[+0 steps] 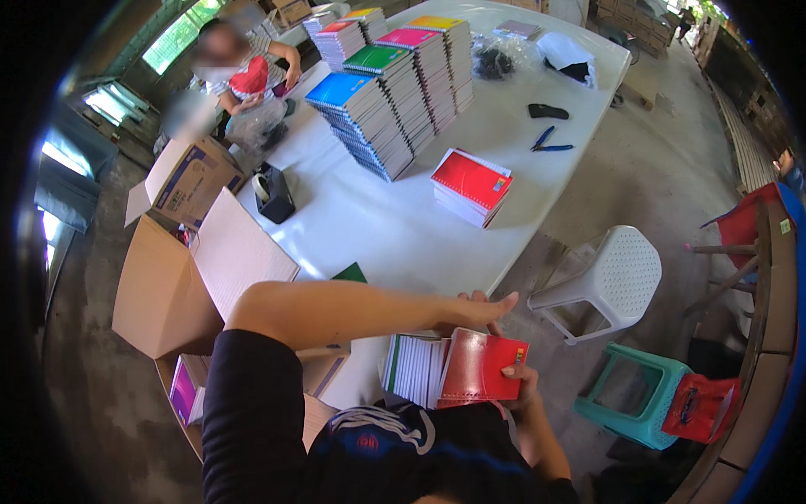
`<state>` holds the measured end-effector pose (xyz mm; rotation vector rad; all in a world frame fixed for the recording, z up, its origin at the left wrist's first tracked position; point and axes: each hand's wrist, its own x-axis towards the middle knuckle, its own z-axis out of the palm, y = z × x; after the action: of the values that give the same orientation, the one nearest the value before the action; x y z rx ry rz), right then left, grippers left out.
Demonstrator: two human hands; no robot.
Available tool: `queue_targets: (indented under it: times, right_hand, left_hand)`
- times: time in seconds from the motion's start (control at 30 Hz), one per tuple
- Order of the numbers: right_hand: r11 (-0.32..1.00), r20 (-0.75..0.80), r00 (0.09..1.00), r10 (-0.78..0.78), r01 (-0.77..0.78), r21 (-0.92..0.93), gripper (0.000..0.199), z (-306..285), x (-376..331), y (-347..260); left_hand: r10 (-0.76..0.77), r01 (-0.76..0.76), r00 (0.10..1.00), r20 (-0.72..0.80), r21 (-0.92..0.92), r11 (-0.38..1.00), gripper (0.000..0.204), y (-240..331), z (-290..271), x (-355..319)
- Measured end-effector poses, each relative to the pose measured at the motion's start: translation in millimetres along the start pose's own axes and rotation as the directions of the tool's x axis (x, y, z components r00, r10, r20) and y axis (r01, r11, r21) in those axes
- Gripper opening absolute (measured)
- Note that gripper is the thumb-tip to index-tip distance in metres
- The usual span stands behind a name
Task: The person uses pliers to trim excess spiral wire from a stack of notebooks, then places the trimmed stack on the table. The person then unpacks notebooks from a cardboard box and stacks them on the table.
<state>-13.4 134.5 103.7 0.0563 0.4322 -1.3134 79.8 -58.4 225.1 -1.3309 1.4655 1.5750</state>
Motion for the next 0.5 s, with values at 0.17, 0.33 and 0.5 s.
queue_targets:
  times: [0.17,0.33,0.5]
  right_hand:
    - [1.000,0.037,0.999,0.028,-0.028,0.004,0.073,-34.3,3.9,-6.7]
    - [0.999,0.074,0.997,0.001,-0.004,0.041,0.075,6.5,7.0,4.6]
    - [0.872,0.000,0.877,-0.481,0.478,-0.109,0.070,68.3,29.3,-34.2]
  left_hand:
    - [0.022,-0.020,0.999,0.027,-0.091,0.996,0.087,-5.9,-0.8,20.1]
    - [0.574,-0.486,0.801,-0.171,0.374,0.790,0.046,23.8,-73.1,53.4]
    - [0.605,-0.635,0.249,-0.756,0.345,0.691,0.025,81.2,-180.0,15.3]
